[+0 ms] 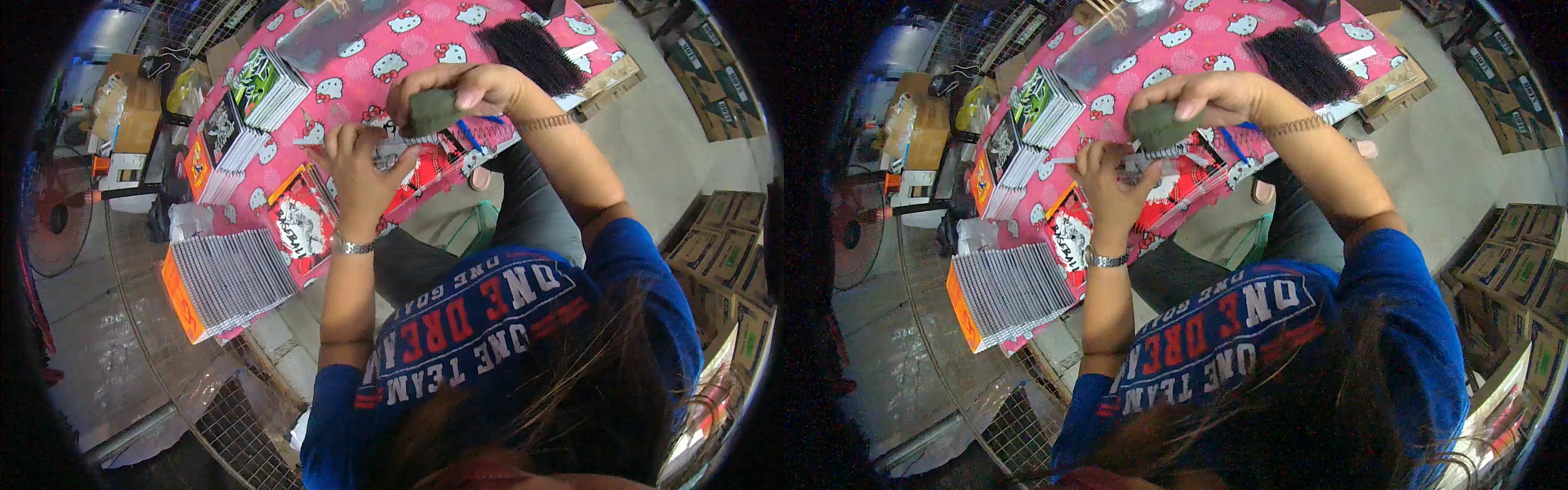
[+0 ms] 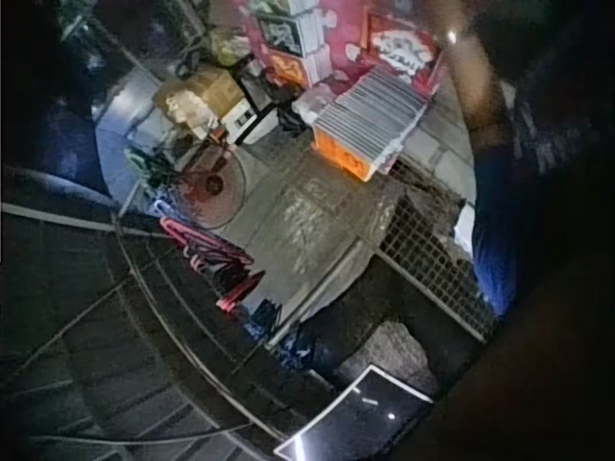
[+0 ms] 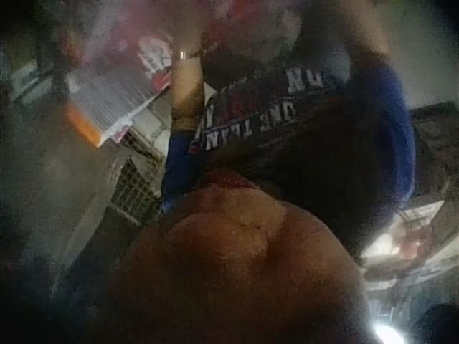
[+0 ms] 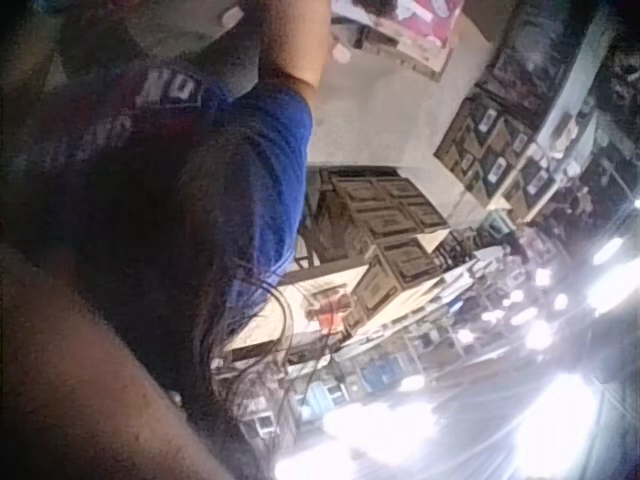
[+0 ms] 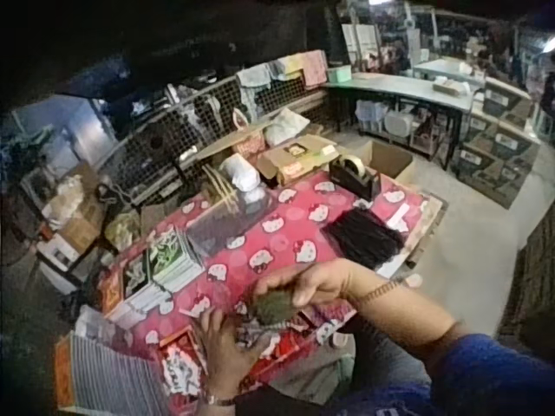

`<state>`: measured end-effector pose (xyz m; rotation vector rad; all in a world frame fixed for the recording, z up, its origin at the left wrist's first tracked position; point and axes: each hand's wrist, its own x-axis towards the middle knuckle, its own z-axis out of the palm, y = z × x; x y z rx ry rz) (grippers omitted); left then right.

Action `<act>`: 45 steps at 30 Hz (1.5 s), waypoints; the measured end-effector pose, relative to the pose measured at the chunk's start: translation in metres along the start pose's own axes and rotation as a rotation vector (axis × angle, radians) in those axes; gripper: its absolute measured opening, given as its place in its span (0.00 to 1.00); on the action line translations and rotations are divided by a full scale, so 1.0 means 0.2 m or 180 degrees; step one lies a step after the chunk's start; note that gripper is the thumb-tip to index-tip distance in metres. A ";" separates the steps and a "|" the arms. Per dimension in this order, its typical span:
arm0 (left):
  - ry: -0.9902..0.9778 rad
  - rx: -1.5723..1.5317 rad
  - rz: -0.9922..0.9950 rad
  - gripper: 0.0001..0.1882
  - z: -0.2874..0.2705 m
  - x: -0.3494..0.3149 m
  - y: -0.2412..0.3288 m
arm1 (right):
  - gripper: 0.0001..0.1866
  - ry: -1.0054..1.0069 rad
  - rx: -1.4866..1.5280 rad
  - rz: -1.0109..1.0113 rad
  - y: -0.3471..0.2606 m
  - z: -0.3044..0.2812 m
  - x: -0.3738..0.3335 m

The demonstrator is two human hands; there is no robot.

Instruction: The person binds notebooks by inserting plastic spiral coils through the pre-punched holes of the paper stacks and covers.

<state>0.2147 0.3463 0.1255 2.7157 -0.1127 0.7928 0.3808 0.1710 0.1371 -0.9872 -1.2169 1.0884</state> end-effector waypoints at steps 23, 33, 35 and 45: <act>0.0184 -0.0118 -0.0022 0.21 -0.10 0.02 -0.18 | 0.32 -0.0057 0.0109 0.0451 0.00 -0.02 0.16; 0.0088 -0.0272 -0.0113 0.17 -0.12 0.00 -0.16 | 0.31 -0.0054 -0.0809 0.1052 0.01 -0.03 0.27; 0.0105 -0.0279 -0.0167 0.16 -0.13 -0.02 -0.22 | 0.30 -0.0158 0.0316 0.0394 0.01 -0.01 0.27; 0.0024 -0.0869 -0.1118 0.16 -0.16 -0.05 -0.27 | 0.28 -0.0403 -0.0418 0.0915 0.04 -0.07 0.38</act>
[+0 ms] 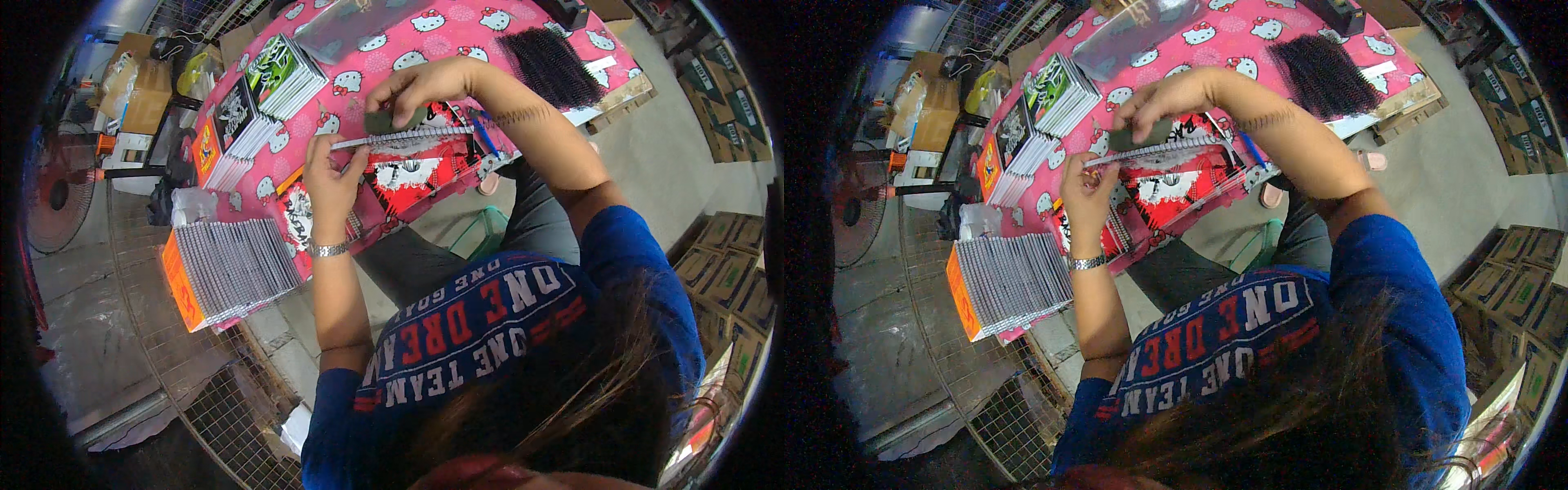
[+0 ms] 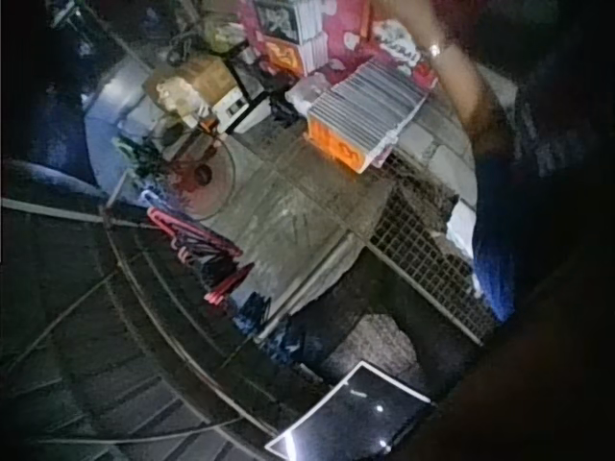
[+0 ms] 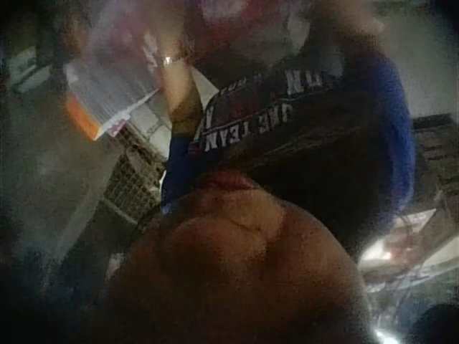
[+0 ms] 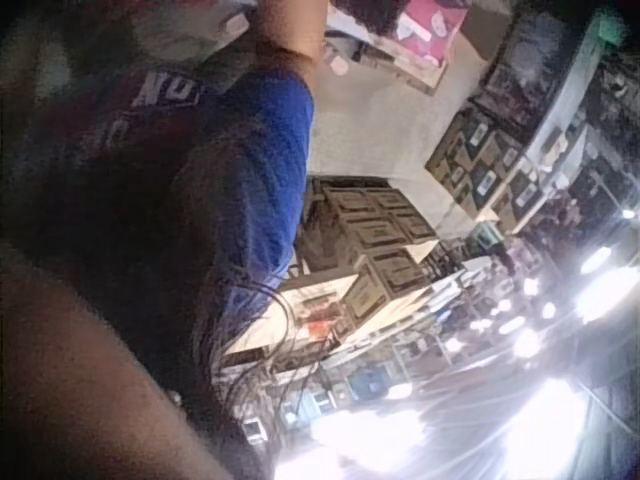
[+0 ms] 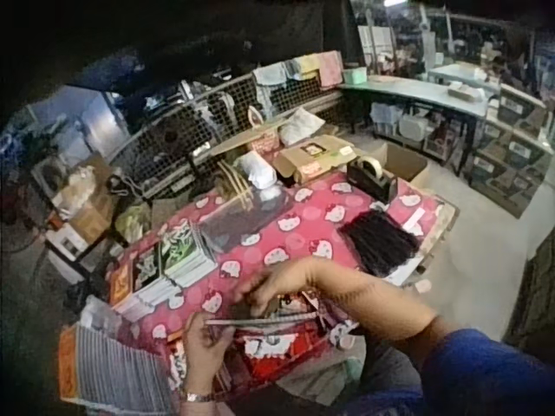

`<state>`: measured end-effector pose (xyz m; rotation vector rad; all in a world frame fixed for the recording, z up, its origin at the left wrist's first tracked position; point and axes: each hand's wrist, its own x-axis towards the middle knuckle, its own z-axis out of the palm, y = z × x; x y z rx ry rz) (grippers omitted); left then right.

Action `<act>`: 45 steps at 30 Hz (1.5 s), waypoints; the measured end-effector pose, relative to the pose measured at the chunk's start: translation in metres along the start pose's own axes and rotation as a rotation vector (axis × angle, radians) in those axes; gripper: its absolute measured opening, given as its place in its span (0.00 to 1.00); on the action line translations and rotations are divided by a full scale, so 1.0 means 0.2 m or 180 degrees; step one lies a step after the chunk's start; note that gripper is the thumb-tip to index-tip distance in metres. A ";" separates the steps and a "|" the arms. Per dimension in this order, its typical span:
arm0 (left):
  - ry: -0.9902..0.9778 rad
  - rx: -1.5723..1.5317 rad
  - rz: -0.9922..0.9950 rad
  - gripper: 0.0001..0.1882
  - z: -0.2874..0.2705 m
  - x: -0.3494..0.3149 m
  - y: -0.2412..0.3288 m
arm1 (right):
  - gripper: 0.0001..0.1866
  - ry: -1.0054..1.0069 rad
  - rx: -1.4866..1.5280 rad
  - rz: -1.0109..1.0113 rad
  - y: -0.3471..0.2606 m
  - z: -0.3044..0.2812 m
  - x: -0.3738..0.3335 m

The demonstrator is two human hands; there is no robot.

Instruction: The person binds notebooks by inserting plastic spiral coils through the pre-punched holes of the paper stacks and covers.

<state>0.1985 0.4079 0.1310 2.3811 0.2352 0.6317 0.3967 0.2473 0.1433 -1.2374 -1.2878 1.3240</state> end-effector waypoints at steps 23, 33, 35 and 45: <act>-0.0314 -0.1670 -0.0103 0.17 0.09 0.01 -0.10 | 0.26 -0.0346 0.1729 -0.0965 -0.02 0.02 0.04; 0.0116 -0.2000 -0.0237 0.31 0.07 -0.03 -0.10 | 0.25 0.0555 -0.0802 0.0394 0.18 -0.06 0.22; 0.0129 -0.1858 -0.0071 0.24 0.09 0.01 -0.07 | 0.25 0.1707 -0.1873 0.0697 0.42 -0.27 0.07; 0.0590 -0.1255 -0.1061 0.11 0.08 -0.11 -0.07 | 0.43 0.4422 -0.3725 0.1116 0.86 0.35 -0.38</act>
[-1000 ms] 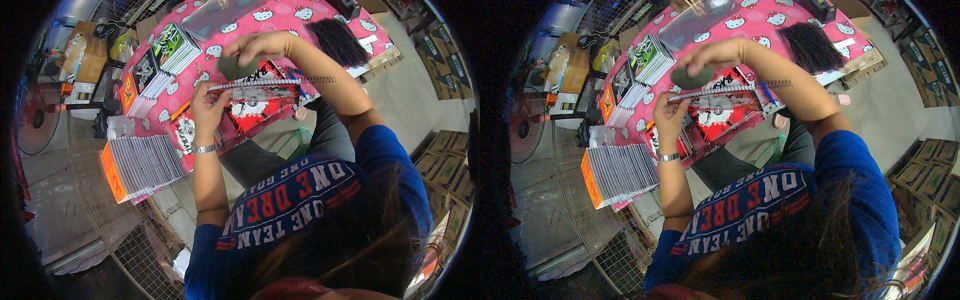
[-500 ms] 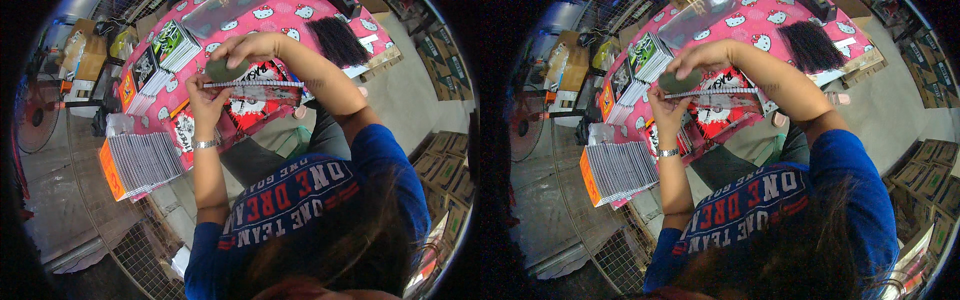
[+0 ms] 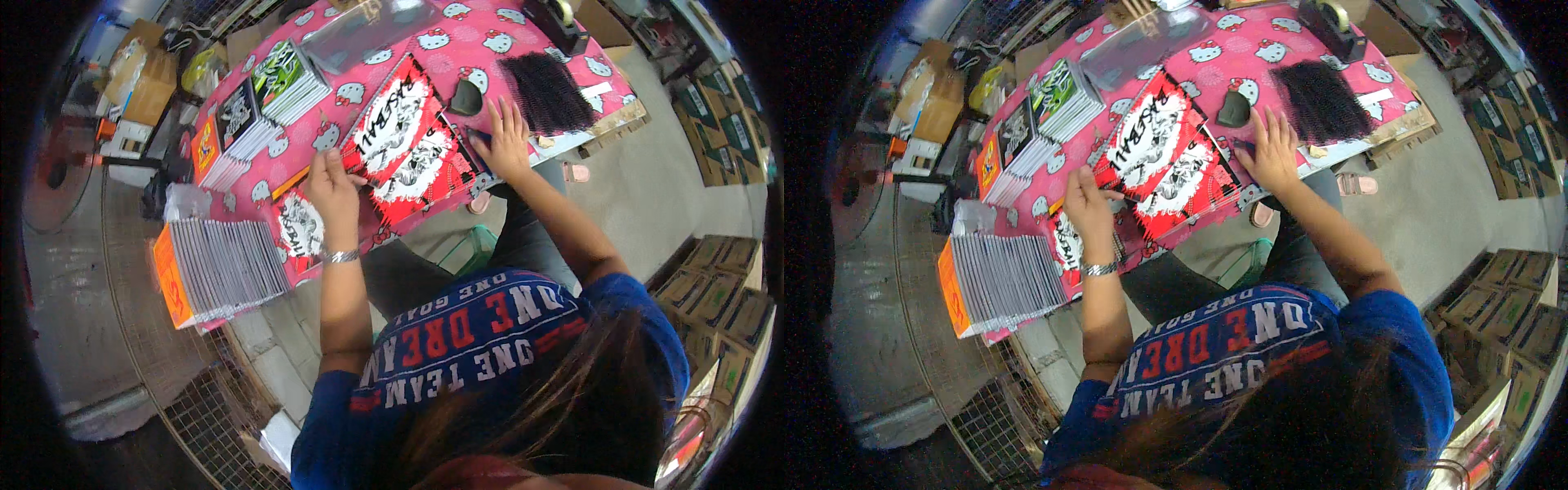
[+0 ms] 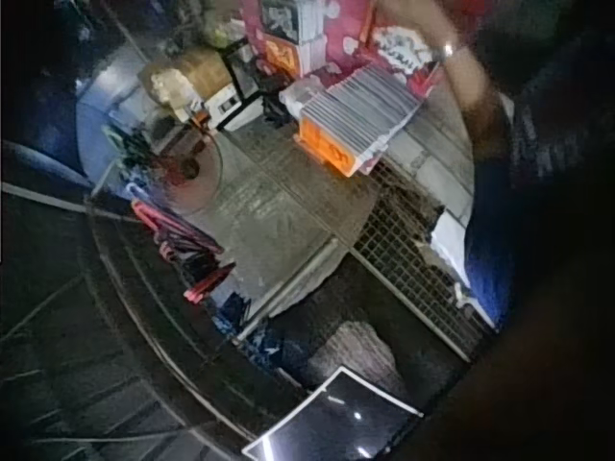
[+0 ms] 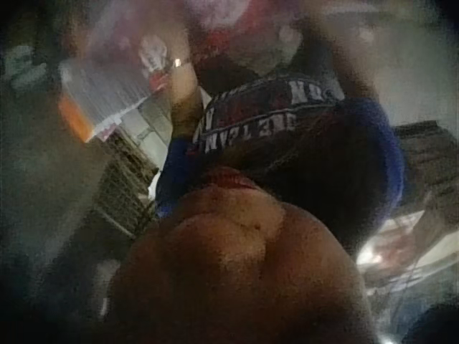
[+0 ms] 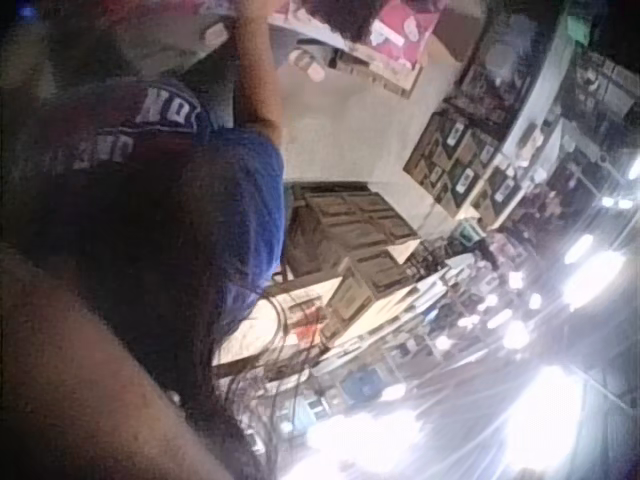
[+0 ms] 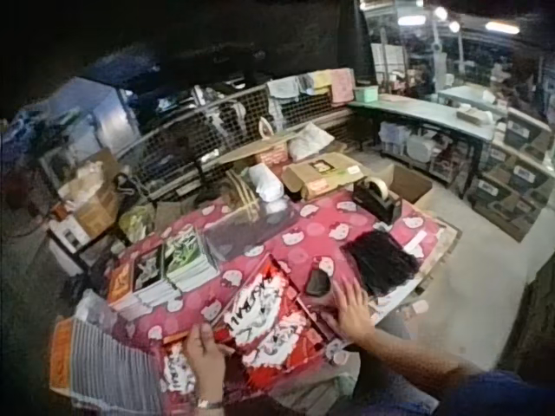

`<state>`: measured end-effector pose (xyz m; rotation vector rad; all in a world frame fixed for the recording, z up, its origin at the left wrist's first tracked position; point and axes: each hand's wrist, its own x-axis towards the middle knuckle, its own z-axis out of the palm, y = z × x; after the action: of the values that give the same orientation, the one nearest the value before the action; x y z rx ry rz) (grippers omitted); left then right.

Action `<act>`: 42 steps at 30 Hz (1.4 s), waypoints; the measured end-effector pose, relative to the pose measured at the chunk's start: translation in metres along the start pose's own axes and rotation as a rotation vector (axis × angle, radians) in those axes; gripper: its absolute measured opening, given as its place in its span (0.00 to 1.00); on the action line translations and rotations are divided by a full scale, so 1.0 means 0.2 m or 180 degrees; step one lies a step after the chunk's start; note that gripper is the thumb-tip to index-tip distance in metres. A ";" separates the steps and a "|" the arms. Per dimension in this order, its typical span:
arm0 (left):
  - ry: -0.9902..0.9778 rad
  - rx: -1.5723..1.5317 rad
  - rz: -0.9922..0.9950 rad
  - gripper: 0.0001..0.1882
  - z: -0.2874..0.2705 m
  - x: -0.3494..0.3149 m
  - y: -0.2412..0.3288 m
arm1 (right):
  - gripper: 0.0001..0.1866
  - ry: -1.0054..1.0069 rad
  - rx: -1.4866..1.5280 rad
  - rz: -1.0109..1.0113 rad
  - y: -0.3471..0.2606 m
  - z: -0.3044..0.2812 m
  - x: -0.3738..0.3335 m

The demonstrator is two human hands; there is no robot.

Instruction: The person binds notebooks by inserting plastic spiral coils through the pre-punched holes of the paper stacks and covers.

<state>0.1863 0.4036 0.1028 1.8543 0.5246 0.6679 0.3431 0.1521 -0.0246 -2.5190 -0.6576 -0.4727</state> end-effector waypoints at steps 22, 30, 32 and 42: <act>0.0368 0.0601 0.1150 0.07 0.06 0.02 -0.08 | 0.37 -0.0313 0.2192 -0.1628 -0.73 -0.52 0.10; 0.0333 0.0506 0.1093 0.14 0.05 -0.04 -0.04 | 0.23 -0.3133 0.3740 0.0433 -0.74 -0.65 0.12; 0.0412 0.0140 0.1040 0.13 0.03 -0.04 -0.05 | 0.25 -0.3609 0.5542 0.1511 -0.70 -0.57 0.08; 0.0086 0.3611 0.1238 0.11 -0.44 0.30 0.19 | 0.26 -0.1218 0.1399 0.0394 0.07 -0.24 0.02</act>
<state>0.1743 0.4878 0.1759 3.0707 0.6260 0.7038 0.3448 0.1163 0.0117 -2.2179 -0.6523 0.1911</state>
